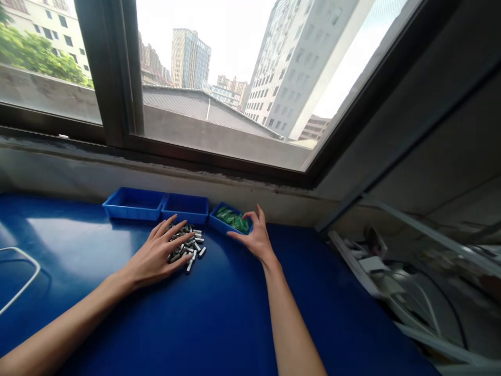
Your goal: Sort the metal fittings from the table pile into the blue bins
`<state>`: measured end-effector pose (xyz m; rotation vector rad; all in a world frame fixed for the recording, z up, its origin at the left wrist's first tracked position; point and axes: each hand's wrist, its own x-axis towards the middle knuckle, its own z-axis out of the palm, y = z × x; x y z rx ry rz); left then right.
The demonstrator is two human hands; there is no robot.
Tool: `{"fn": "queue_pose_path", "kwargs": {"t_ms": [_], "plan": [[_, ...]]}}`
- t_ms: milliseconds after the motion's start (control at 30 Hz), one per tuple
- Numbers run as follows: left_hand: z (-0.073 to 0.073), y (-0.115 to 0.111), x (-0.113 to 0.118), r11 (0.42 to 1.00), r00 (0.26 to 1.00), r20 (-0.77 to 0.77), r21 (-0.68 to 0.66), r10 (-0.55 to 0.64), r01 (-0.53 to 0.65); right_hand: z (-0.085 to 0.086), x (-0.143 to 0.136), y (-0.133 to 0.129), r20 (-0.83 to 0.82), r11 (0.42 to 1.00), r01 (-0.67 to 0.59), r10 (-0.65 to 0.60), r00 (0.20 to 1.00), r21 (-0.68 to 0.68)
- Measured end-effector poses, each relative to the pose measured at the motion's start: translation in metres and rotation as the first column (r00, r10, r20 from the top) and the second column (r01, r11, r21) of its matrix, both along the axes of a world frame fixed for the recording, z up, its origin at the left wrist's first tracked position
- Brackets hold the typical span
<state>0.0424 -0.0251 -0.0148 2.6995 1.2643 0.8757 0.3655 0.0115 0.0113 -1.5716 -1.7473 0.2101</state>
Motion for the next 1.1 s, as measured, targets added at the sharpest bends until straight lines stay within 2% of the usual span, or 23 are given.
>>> {"fn": "queue_pose_path", "kwargs": {"t_ms": [100,167,233,300,433,533,633,800,867,1000,1100], "plan": [[-0.003,0.002,-0.002,0.999,0.999,-0.048,-0.040,0.017,-0.019,-0.008,0.008,-0.002,-0.156,0.991,-0.065,0.046,0.987,-0.116],[-0.003,0.002,-0.002,0.997,0.998,-0.059,-0.073,0.032,-0.037,-0.012,0.013,-0.005,-0.269,0.984,-0.117,0.078,0.960,-0.135],[-0.003,0.003,-0.001,0.993,0.998,-0.052,-0.109,0.047,-0.052,-0.008,0.018,-0.010,-0.369,0.984,-0.158,0.115,0.922,-0.086],[-0.002,0.003,0.000,0.988,0.998,-0.037,-0.139,0.058,-0.062,0.006,0.021,-0.018,-0.421,0.977,-0.201,0.150,0.894,-0.078],[-0.001,0.004,0.001,0.985,0.999,-0.005,-0.163,0.052,-0.052,0.051,0.013,-0.031,-0.373,0.933,-0.329,0.255,0.892,-0.149],[-0.001,0.005,0.001,0.988,0.999,0.021,-0.153,0.041,-0.038,0.083,-0.014,-0.034,-0.200,0.894,-0.403,0.366,0.909,-0.193],[-0.001,0.005,0.002,0.989,0.999,0.037,-0.147,0.032,-0.026,0.105,-0.046,-0.031,-0.036,0.867,-0.454,0.457,0.889,-0.206],[-0.001,0.005,0.003,0.991,0.994,0.103,-0.134,0.034,-0.020,0.123,-0.085,-0.022,0.176,0.822,-0.540,0.568,0.804,-0.181],[-0.003,0.006,0.002,0.996,0.990,0.135,-0.086,0.034,-0.022,0.128,-0.094,-0.021,0.216,0.803,-0.569,0.596,0.773,-0.178],[-0.002,0.004,0.001,0.995,0.987,0.152,0.078,0.052,-0.065,0.138,-0.098,-0.026,0.208,0.789,-0.603,0.613,0.762,-0.118],[0.003,-0.001,0.002,0.992,0.992,0.117,0.115,0.043,-0.057,0.144,-0.091,-0.030,0.119,0.810,-0.586,0.584,0.803,-0.020]]}}
